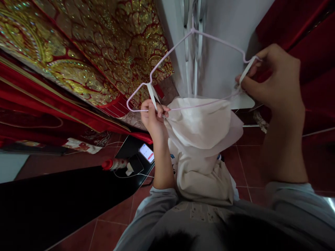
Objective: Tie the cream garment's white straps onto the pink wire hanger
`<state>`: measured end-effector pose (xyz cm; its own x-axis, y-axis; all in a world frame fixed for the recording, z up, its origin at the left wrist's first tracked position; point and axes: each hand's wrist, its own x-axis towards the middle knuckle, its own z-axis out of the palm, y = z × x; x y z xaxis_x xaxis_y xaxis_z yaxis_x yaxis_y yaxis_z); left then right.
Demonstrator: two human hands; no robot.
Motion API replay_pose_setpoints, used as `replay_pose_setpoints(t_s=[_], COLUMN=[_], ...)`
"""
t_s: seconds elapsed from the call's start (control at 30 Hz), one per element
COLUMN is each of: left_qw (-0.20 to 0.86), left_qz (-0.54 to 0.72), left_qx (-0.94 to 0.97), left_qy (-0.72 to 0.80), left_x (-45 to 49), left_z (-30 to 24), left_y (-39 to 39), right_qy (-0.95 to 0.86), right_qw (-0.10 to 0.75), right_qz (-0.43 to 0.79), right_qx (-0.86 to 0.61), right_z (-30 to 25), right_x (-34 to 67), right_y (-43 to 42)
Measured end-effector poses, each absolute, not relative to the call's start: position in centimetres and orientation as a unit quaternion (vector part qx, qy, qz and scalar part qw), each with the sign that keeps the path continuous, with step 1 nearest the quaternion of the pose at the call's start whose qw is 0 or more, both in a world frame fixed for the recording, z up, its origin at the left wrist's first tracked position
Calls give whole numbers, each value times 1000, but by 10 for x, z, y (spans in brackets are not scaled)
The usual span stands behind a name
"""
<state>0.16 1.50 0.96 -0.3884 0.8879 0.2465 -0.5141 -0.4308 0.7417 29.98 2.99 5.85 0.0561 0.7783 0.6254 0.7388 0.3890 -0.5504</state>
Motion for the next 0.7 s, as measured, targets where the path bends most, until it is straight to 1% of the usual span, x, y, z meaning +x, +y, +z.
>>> replay_pose_setpoints(t_s=[0.03, 0.1, 0.17, 0.27, 0.3, 0.33, 0.37, 0.43, 0.47, 0.5, 0.53, 0.57, 0.7], left_qw=[450, 454, 461, 467, 468, 468, 467, 460, 457, 457, 460, 466, 477], left_qz=[780, 775, 767, 764, 764, 764, 765, 765, 763, 760, 756, 752, 742], left_qx=[325, 325, 324, 324, 325, 326, 326, 324, 322, 322, 323, 324, 338], left_qy=[289, 296, 307, 306, 302, 300, 301, 315, 324, 331, 334, 336, 327], left_x=[2, 3, 3, 0, 0, -1, 0, 1, 2, 3, 4, 5, 5], left_z=[9, 9, 9, 9, 9, 8, 8, 7, 7, 7, 6, 6, 2], left_y=[14, 13, 12, 13, 14, 14, 15, 15, 15, 14, 13, 12, 6], right_qy=[-701, -721, -722, -639, -616, -623, -659, -764, -798, -811, -810, -800, -774], right_qw=[450, 451, 508, 638, 664, 665, 638, 512, 447, 403, 384, 384, 422], right_qz=[20, -6, -90, -244, -259, -243, -203, -94, -52, -29, -23, -24, -30], right_qx=[-553, -526, -462, -353, -335, -333, -343, -381, -401, -422, -443, -460, -470], right_z=[65, 68, 59, 32, 22, 14, 7, -2, -4, -6, -7, -7, -7], right_x=[297, 291, 281, 259, 252, 244, 237, 227, 224, 222, 221, 220, 220], right_y=[30, 30, 28, 17, 12, 8, 5, 1, 1, 2, 2, 3, 0])
